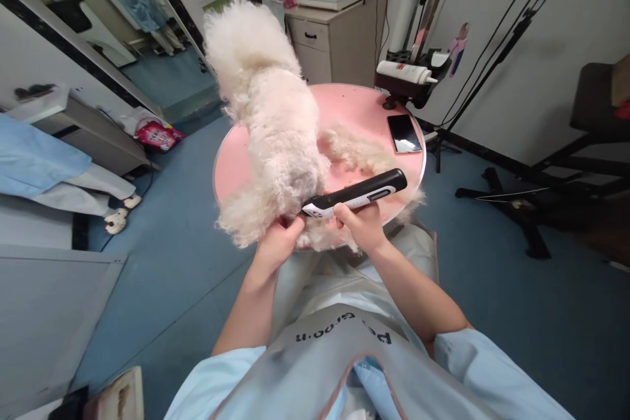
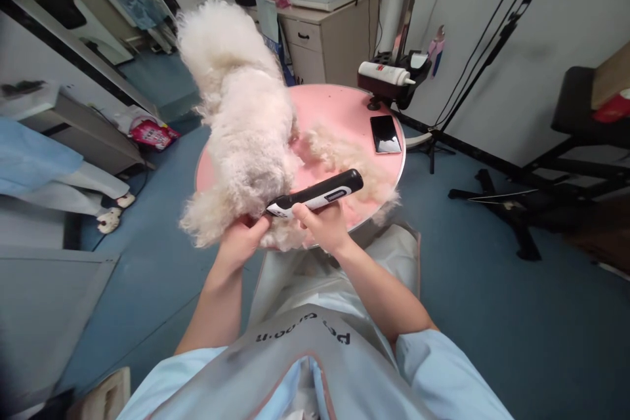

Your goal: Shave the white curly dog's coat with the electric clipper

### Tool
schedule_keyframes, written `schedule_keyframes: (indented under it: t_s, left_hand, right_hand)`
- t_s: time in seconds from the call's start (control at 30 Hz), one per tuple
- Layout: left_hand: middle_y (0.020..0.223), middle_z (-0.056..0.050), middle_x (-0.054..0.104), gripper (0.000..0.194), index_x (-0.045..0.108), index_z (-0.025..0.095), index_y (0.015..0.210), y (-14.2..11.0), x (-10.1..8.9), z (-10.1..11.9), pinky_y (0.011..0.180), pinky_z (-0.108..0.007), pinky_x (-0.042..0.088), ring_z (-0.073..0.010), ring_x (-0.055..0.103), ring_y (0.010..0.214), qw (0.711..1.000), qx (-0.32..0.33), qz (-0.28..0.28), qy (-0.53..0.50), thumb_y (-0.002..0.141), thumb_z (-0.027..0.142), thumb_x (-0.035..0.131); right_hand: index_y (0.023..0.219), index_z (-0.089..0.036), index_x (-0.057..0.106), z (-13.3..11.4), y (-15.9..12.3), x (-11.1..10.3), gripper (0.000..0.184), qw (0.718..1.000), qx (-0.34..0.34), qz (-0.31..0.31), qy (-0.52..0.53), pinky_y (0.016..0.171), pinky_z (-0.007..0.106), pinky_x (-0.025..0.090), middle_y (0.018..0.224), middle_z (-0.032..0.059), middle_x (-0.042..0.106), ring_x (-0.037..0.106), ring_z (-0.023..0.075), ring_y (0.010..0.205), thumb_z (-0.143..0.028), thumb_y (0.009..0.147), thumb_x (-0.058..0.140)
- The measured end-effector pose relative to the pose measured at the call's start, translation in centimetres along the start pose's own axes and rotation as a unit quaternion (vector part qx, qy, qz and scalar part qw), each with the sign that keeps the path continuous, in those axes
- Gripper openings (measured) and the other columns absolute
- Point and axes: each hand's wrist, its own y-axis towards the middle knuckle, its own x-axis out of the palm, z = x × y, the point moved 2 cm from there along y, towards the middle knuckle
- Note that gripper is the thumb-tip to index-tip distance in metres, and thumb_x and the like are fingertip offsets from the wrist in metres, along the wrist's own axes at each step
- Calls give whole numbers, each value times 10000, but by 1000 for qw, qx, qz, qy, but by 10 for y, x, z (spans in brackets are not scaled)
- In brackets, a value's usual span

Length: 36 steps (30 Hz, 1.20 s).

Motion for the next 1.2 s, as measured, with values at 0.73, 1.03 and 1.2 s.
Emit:
schedule_keyframes:
  t_s: [0.73,1.03,1.2]
  left_hand:
    - [1016,-112,738,418,665,130,987,-24,-9,-4,899,-362,510,-290,681,1012,999,-18,-1,-43,688,422,690]
    - [1064,-106,725,404,651,141,1018,-24,-7,-4,958,-361,504,-276,666,1054,996,8,-24,-80,690,377,672]
    - [1019,-109,725,403,658,140,991,-23,-16,-12,940,-385,516,-280,671,1000,999,4,-34,-37,681,398,657]
  right_hand:
    - [934,-153,762,-7,-8,29,341,999,5,-1,-42,570,295,555,660,39,686,682,205,668,-415,743,658]
    - [943,-164,741,-1,-1,26,353,1000,3,-23,5,542,300,538,601,14,647,626,175,571,-452,746,686]
    - [1013,-199,699,8,1,19,366,995,-13,-75,65,603,297,556,934,59,717,642,160,669,-448,747,727]
